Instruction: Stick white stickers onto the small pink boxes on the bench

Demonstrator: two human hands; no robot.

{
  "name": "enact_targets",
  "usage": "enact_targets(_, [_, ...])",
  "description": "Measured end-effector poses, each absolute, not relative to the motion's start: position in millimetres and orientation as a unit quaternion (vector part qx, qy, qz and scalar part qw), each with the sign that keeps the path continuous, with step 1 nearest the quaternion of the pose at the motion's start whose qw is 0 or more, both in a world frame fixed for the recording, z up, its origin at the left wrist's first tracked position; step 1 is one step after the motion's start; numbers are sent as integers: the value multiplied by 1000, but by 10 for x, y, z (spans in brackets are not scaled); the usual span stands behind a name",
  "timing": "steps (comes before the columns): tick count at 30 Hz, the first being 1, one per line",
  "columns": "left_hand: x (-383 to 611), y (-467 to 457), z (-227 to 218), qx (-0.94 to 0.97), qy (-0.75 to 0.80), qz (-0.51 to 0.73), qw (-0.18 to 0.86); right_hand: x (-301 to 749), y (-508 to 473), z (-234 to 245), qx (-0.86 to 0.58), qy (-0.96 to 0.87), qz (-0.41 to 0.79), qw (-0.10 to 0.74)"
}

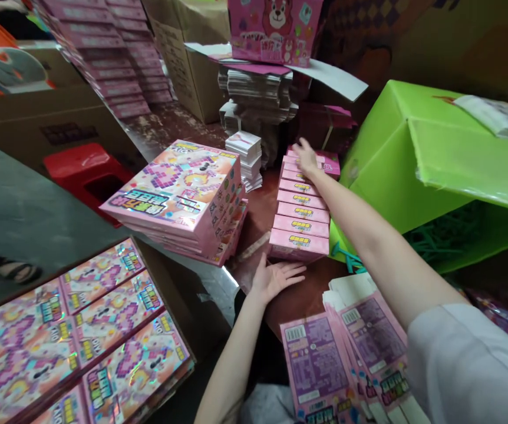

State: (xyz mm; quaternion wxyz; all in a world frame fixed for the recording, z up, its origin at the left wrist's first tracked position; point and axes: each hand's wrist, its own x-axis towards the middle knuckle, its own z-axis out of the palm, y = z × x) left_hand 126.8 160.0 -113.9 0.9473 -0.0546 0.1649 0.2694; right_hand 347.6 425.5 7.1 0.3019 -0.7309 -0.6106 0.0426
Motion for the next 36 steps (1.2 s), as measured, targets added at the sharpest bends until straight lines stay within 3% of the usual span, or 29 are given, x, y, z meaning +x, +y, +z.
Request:
enact_targets(5, [1273, 1624, -1212, -67, 155, 266, 949, 3939, 4210, 204, -769, -468, -21, 435])
enact_targets(9, [1273, 1635, -1233, -74, 164, 266, 947, 4115, 4241, 328, -750, -497, -44, 433])
enact_targets(13, [1282, 1679, -1221, -75, 176, 265, 945, 3893, 4431, 386, -734, -556, -5, 391])
enact_targets(18, [1385, 1803, -1081, -80, 209, 237, 945, 3430, 4385, 228, -736, -625, 45, 258])
enact_targets(22, [1481, 1810, -888, -72, 247, 283, 924, 3208, 4183, 222, -757, -625, 35, 186])
enact_targets(25, [1437, 1693, -752, -43, 289, 319, 902, 3194, 4014, 363, -743, -626, 21, 236])
enact_targets(30, [1170, 1534, -528, 66, 391, 380, 836, 3556, 3620, 579, -685, -589, 16, 428])
enact_targets(32, [1090, 1527, -479, 113, 455, 404, 786, 3767, 3424, 543, -665, -589, 41, 457])
enact_targets(36, [1068, 1561, -498, 212, 559, 393, 699, 4072, 3089, 265, -745, -574, 112, 321])
